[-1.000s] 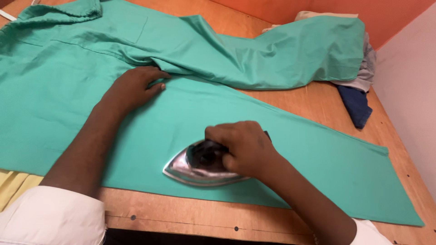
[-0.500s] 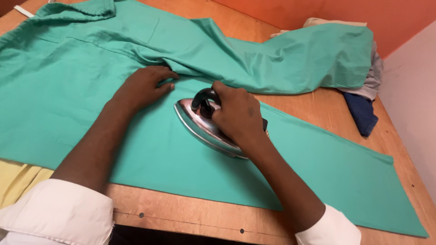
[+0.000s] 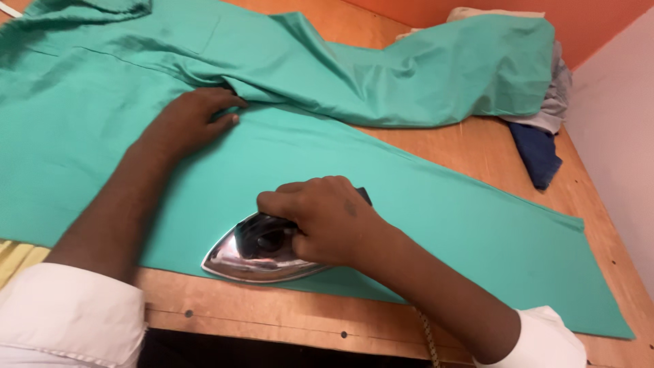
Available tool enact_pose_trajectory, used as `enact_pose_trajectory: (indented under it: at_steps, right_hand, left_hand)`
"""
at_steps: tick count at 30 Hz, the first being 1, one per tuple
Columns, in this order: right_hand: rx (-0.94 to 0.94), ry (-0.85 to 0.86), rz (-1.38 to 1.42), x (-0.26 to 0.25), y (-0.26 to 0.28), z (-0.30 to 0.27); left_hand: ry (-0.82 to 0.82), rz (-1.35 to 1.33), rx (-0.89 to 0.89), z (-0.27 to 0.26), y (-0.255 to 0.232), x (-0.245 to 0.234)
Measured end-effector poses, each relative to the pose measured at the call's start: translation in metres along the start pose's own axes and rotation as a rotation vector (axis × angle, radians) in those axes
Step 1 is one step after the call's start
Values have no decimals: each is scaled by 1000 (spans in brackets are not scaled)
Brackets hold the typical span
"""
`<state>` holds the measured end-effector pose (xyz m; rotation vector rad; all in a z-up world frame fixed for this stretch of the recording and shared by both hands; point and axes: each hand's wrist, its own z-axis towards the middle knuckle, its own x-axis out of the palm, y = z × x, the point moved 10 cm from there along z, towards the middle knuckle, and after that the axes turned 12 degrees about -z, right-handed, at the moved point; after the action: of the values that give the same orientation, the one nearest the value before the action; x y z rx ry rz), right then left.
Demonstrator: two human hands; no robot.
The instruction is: The person irons a teal garment laid out on a wooden table. They use a steam iron in their right hand to smooth the fabric while holding it in place with their left hand, moving the iron back and forth across the surface.
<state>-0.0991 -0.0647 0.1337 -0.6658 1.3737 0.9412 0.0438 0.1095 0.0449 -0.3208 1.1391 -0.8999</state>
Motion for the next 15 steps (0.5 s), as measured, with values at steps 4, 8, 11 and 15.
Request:
enact_pose_trajectory:
  at_steps: [4, 8, 11, 15]
  right_hand:
    - [71, -3, -26, -11, -24, -30]
    - [142, 8, -44, -21, -62, -89]
    - [283, 36, -24, -30, -103, -152]
    - [518, 17, -100, -45, -162, -245]
  left_hand:
    - [2, 46, 30, 1, -2, -2]
    - [10, 35, 44, -1, -4, -2]
    - [10, 38, 31, -2, -6, -3]
    - [11, 116, 10, -3, -9, -2]
